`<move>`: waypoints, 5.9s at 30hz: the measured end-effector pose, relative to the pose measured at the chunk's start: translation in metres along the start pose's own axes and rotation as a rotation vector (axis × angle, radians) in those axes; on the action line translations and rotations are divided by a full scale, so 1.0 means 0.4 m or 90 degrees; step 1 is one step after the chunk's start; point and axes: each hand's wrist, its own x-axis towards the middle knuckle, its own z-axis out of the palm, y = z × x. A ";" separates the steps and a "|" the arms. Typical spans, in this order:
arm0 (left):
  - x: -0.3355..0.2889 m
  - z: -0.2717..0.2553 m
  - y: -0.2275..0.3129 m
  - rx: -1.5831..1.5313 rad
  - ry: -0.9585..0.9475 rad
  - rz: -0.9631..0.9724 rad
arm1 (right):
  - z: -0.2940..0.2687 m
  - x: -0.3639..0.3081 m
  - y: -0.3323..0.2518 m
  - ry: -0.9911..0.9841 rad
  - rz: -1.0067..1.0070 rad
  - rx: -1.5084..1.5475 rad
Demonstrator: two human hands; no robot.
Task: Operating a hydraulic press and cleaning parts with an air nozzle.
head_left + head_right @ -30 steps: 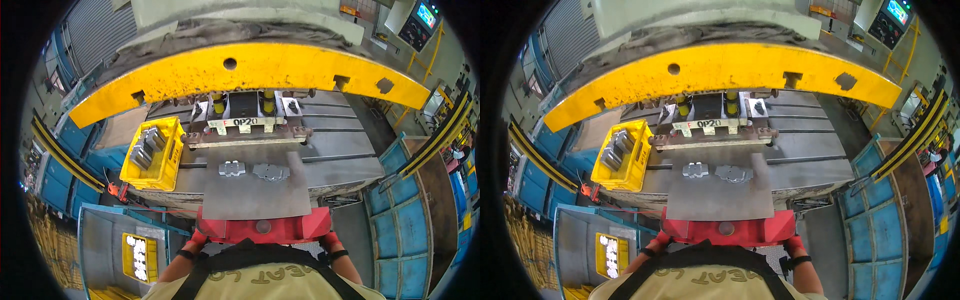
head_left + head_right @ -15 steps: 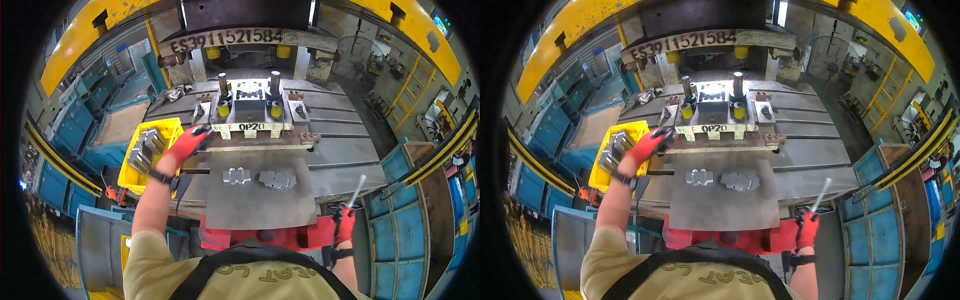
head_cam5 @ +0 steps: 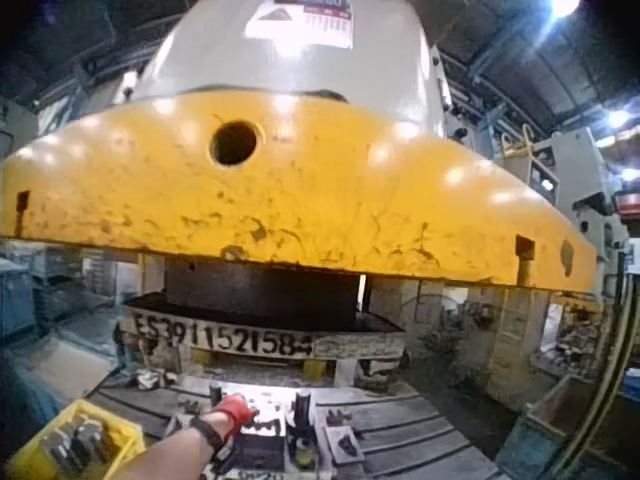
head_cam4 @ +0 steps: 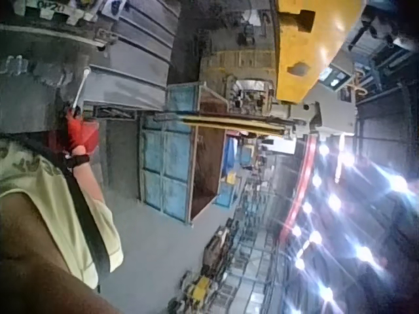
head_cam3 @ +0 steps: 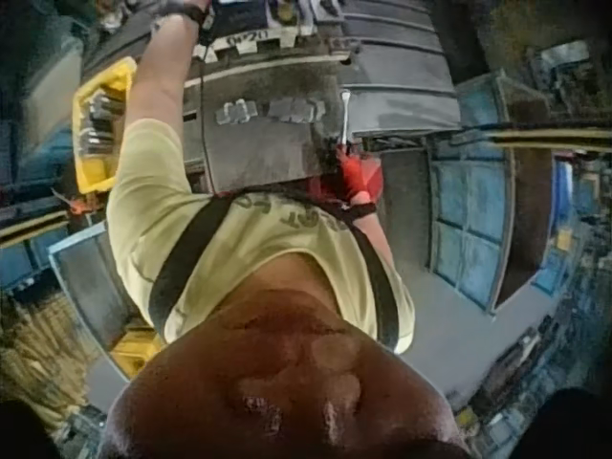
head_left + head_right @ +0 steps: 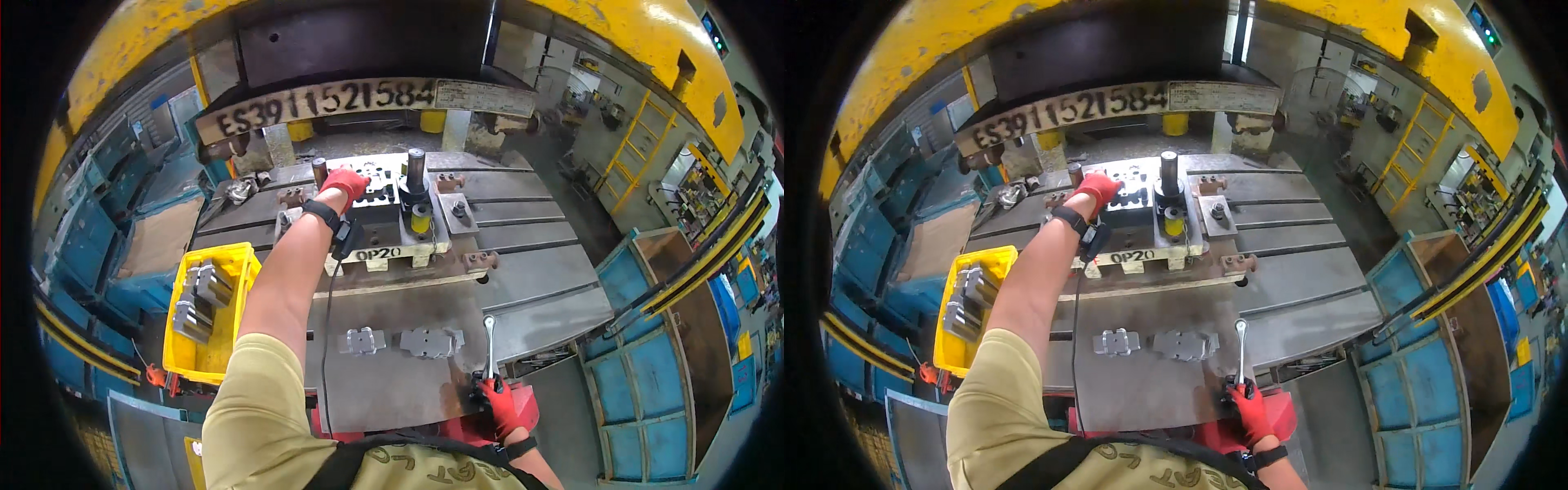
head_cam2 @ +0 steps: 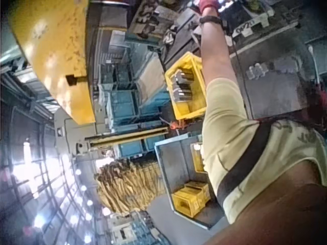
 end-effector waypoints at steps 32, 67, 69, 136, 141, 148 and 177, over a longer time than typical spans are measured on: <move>-0.628 0.128 -0.262 -0.794 -0.247 -0.125 | 0.028 -0.021 -0.047 -0.243 0.204 0.227; -0.995 0.112 -0.539 -0.704 -0.155 -0.398 | 0.291 0.461 -0.575 -0.456 -0.292 -0.268; -1.031 0.121 -0.527 -0.621 -0.178 -0.448 | 0.287 0.458 -0.581 -0.508 -0.136 -0.167; -1.086 0.344 -0.469 -0.691 -0.244 -0.442 | -0.256 -0.010 0.233 0.016 0.177 -0.054; -1.072 0.345 -0.464 -0.698 -0.258 -0.421 | -0.247 -0.003 0.239 0.017 0.216 -0.237; -1.095 0.308 -0.499 -0.637 -0.368 -0.380 | -0.267 -0.013 0.238 0.045 0.204 -0.051; 0.059 0.042 -0.063 0.088 -0.041 0.021 | 0.011 0.032 0.050 -0.087 -0.001 0.014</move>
